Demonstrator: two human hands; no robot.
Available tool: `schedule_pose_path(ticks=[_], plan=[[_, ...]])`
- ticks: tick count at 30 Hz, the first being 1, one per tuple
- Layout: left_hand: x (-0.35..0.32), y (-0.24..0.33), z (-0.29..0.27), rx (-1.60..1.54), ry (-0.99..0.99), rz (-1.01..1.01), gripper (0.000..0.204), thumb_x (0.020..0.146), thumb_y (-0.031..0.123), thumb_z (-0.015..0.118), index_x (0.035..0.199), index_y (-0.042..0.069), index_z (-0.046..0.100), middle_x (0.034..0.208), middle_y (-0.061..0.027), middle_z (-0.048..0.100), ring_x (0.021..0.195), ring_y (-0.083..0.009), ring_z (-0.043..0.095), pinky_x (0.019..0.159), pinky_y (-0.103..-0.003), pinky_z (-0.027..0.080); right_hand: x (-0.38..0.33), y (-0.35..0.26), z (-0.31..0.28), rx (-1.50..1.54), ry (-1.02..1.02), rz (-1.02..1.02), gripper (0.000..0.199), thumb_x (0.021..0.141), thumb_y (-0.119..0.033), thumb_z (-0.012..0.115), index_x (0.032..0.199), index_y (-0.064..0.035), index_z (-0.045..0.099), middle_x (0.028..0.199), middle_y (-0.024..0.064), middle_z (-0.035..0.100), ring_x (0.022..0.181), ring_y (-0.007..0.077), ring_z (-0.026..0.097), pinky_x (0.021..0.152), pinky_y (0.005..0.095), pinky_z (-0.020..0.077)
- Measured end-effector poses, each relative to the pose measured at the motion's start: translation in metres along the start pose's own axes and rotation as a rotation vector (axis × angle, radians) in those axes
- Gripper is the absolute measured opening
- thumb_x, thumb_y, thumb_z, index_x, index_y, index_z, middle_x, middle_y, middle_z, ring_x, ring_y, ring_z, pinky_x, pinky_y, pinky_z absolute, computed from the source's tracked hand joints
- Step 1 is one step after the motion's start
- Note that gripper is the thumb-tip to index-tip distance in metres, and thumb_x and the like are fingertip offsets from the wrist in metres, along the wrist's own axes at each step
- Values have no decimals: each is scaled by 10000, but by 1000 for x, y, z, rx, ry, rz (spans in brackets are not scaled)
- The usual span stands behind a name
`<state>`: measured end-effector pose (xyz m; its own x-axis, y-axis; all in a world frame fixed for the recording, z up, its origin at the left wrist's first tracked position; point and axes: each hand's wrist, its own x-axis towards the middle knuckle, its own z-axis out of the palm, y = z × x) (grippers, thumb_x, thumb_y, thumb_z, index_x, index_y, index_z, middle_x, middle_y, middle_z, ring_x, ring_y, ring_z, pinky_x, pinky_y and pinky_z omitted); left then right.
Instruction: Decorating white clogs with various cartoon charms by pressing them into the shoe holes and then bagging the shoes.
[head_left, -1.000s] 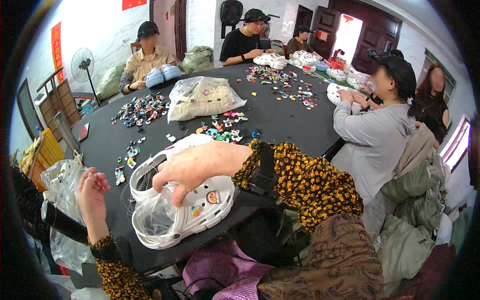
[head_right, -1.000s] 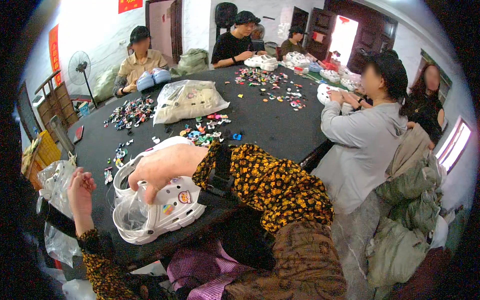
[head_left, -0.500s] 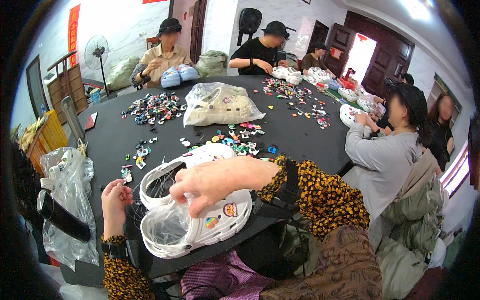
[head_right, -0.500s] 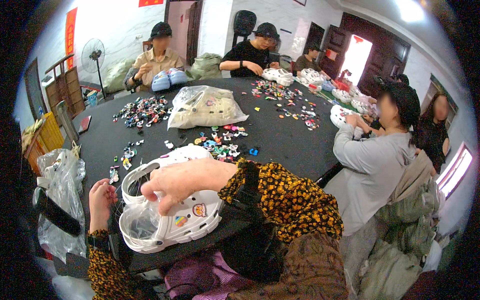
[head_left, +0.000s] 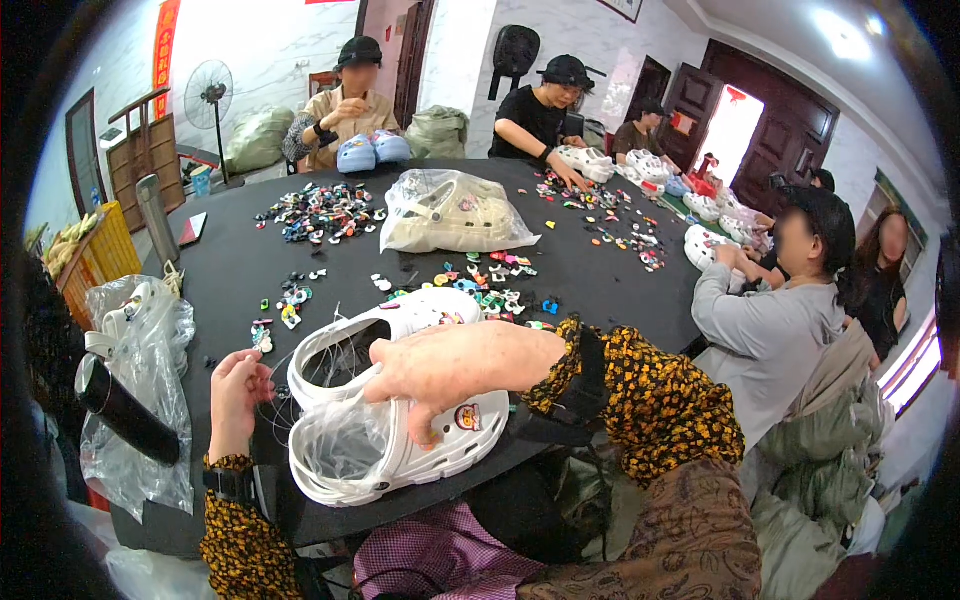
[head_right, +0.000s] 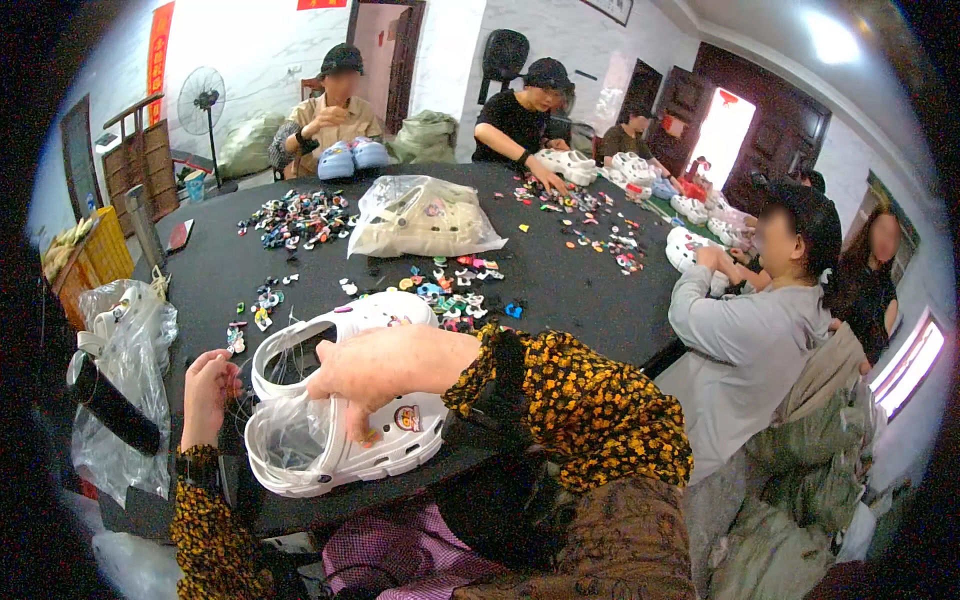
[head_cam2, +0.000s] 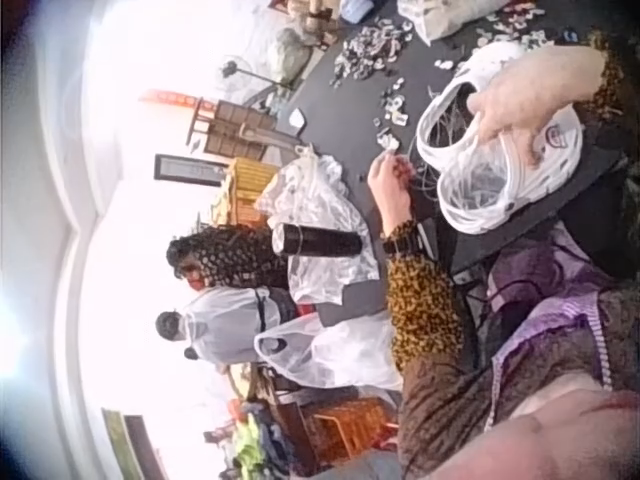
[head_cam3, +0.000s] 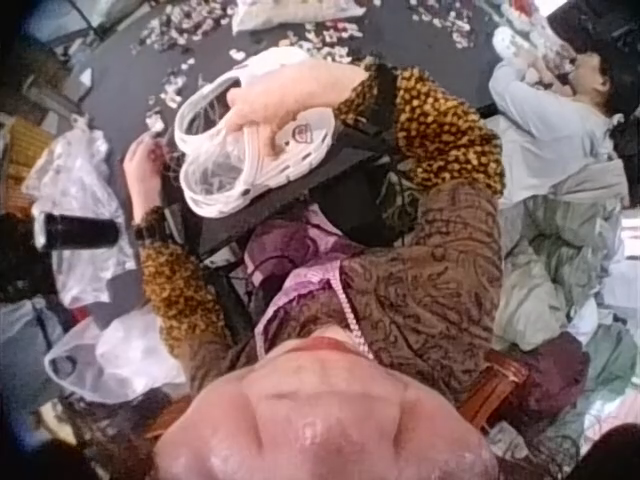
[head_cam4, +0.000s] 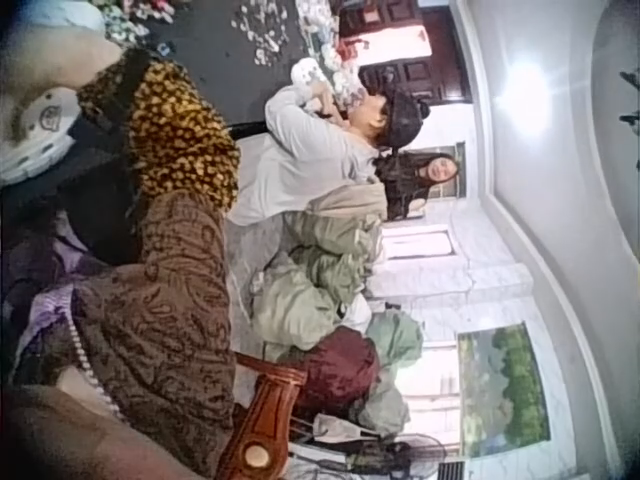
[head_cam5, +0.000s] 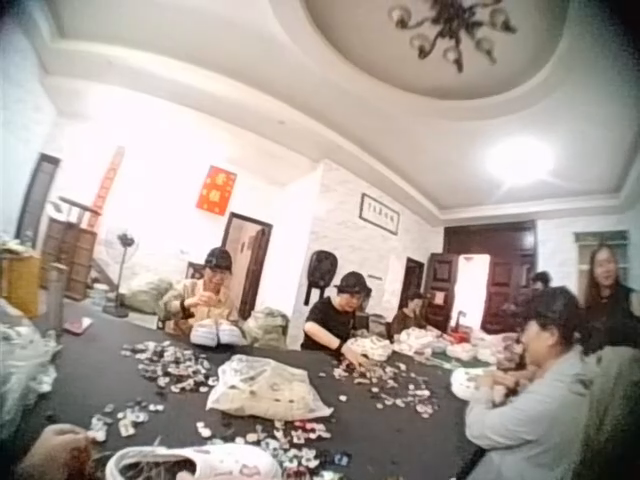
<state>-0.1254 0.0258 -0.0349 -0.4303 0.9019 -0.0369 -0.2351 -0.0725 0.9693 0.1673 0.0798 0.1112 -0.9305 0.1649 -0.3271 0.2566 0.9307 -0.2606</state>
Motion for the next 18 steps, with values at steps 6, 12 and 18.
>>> schedule_pose_path(ticks=[6, 12, 18], plan=[[2, -1, -1, -26, -29, 5, 147, 894, 145, 523, 965, 31, 585, 727, -65, 618, 576, -134, 576, 512, -274, 484, -24, -2, 10, -70, 133, -6, 475, 634, -274, 783, 940, 11, 557, 975, 207, 493, 937, 381, 564, 776, 437, 472], [5, -3, -2, -14, -18, -4, 130, 881, 128, 522, 943, 39, 595, 719, -63, 624, 572, -129, 579, 507, -270, 482, -64, 7, -4, -208, 204, 91, 432, 705, -261, 749, 945, -1, 501, 992, 191, 502, 933, 369, 579, 772, 427, 483], [5, -3, -5, 14, -18, -14, 145, 865, 127, 528, 958, 41, 599, 726, -67, 626, 572, -134, 582, 512, -272, 486, -117, 63, -14, -255, 273, 319, 486, 636, -297, 800, 929, -1, 550, 982, 176, 535, 896, 374, 585, 780, 436, 482]])
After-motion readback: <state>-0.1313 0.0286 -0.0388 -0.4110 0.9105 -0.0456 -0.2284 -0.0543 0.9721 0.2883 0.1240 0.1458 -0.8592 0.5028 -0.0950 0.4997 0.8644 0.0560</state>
